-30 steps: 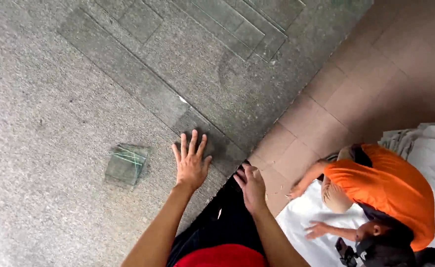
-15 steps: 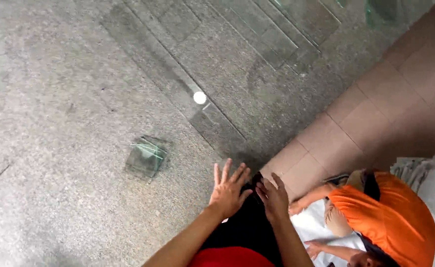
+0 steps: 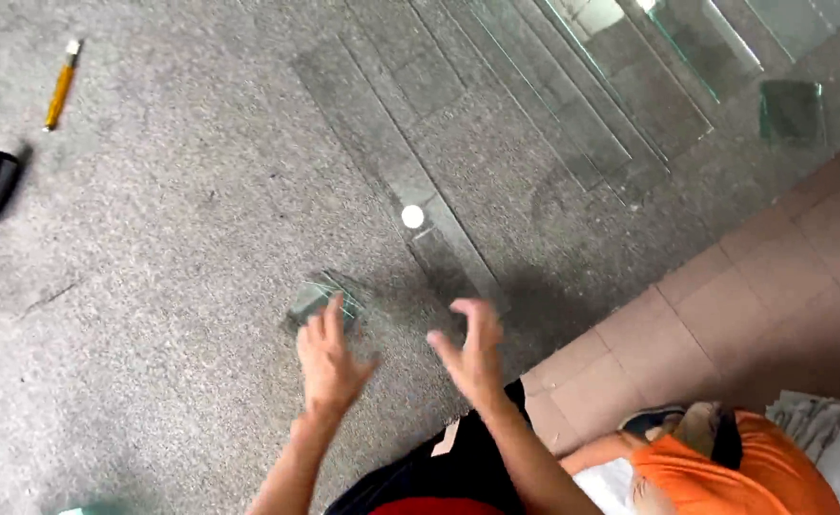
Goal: The person picks up thin glass strips, snaps them into smaller rectangular pieces along pre-scored lines, and stacks the pieces neatly.
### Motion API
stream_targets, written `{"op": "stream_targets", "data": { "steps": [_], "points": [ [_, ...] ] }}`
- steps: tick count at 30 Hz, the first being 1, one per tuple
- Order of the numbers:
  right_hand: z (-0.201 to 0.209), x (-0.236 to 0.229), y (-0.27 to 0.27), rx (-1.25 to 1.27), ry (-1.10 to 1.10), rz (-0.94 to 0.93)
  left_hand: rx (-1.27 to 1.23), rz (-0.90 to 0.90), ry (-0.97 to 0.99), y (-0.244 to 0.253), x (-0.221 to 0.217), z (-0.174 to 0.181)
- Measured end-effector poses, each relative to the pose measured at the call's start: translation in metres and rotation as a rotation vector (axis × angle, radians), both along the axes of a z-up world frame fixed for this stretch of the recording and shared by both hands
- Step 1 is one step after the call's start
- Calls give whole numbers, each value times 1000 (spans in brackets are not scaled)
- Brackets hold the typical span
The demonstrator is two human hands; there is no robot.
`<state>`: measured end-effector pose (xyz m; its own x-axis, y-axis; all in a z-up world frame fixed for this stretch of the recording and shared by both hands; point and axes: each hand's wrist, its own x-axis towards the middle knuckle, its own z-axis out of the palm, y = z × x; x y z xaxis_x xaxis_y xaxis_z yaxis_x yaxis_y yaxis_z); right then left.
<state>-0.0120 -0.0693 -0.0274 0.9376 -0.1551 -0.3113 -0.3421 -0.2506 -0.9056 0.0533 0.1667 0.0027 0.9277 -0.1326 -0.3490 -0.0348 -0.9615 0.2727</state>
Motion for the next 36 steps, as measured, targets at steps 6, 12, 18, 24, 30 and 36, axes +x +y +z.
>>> {"op": "stream_targets", "data": {
  "steps": [6, 12, 18, 24, 30, 36],
  "points": [
    [-73, 23, -41, -1017, 65, 44, 121, 91, -164, 74, 38, -67],
    [-52, -47, -61, -900, 185, 36, 70, 81, -113, 79, 29, -82],
    [-83, -144, -69, -702, 151, -628, 366, -273, -18, -26, 12, -31],
    [-72, -152, -75, 648, 377, -1048, 222, -846, 380, -146, -16, 7],
    [-142, -214, -83, 828, 367, -1053, 255, -963, 343, -144, -61, -54],
    [-115, -206, -79, 926, 343, -1060, 23, -880, -539, -137, -93, -85]
  ]
}}
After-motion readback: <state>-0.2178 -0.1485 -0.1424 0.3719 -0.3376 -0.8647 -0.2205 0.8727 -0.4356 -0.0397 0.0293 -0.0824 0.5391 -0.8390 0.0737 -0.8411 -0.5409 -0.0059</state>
